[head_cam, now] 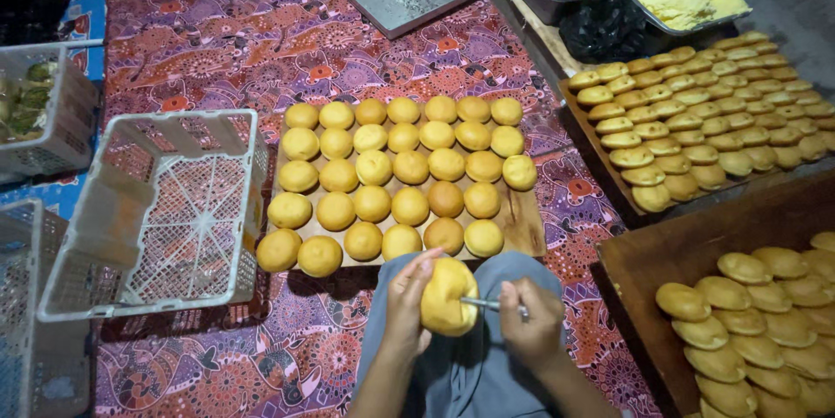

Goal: The person sits on a mat and uses a small knife to cut a slit into the top of each round bun. They pick up each bun from a wooden board, cut it, and place it back down in a row.

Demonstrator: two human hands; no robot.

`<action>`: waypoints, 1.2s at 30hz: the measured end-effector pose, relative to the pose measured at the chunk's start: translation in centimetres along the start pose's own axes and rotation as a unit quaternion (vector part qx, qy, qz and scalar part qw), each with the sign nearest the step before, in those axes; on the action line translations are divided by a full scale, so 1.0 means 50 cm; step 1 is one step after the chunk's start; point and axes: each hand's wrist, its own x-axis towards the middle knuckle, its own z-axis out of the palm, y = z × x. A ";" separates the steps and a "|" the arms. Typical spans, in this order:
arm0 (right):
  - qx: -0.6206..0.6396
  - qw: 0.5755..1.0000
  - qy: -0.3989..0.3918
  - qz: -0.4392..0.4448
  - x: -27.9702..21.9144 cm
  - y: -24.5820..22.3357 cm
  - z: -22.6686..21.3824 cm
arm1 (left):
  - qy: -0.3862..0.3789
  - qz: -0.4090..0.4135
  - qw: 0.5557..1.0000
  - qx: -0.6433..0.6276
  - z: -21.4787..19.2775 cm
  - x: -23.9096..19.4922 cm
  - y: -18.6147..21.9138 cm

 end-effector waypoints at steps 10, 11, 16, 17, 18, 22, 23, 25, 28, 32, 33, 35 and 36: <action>0.034 0.990 0.029 -0.133 -0.004 0.041 0.012 | 0.023 -0.012 1.000 0.000 0.010 0.004 -0.040; 0.072 0.995 -0.038 -0.057 -0.005 0.044 0.013 | 0.027 -0.022 0.999 0.024 0.006 0.001 -0.037; 0.150 0.972 -0.181 0.021 0.013 0.073 0.018 | 0.014 -0.063 0.998 0.028 0.009 -0.002 -0.039; 0.101 0.986 -0.121 -0.046 0.015 0.074 0.023 | 0.041 -0.054 0.998 -0.001 0.016 -0.010 -0.047; 0.050 0.990 -0.059 -0.115 0.018 0.072 0.027 | 0.066 -0.041 0.996 -0.032 0.024 -0.012 -0.053; 0.050 0.990 0.021 -0.127 0.017 0.061 0.057 | 0.108 -0.034 0.990 -0.083 0.021 -0.011 -0.059; 0.093 0.994 -0.030 -0.048 0.008 0.060 0.059 | 0.081 -0.053 0.993 -0.067 0.012 -0.001 -0.053; 0.166 0.976 -0.126 0.060 0.002 0.066 0.063 | 0.028 -0.094 0.995 -0.029 -0.009 0.014 -0.045; 0.165 0.971 -0.168 0.032 -0.004 0.099 0.061 | 0.019 -0.092 0.994 -0.059 -0.016 0.016 -0.081; 0.003 0.985 -0.014 -0.174 -0.002 0.135 0.065 | 0.108 -0.080 0.986 -0.098 -0.005 0.022 -0.141; -0.014 0.981 0.012 -0.192 -0.009 0.140 0.061 | 0.102 -0.093 0.986 -0.093 -0.009 0.029 -0.147; 0.094 0.990 -0.101 0.019 -0.009 0.150 0.060 | 0.064 -0.124 0.987 -0.078 -0.018 0.057 -0.149; 0.149 0.968 -0.156 0.129 -0.017 0.154 0.057 | 0.036 -0.148 0.986 -0.068 -0.025 0.067 -0.150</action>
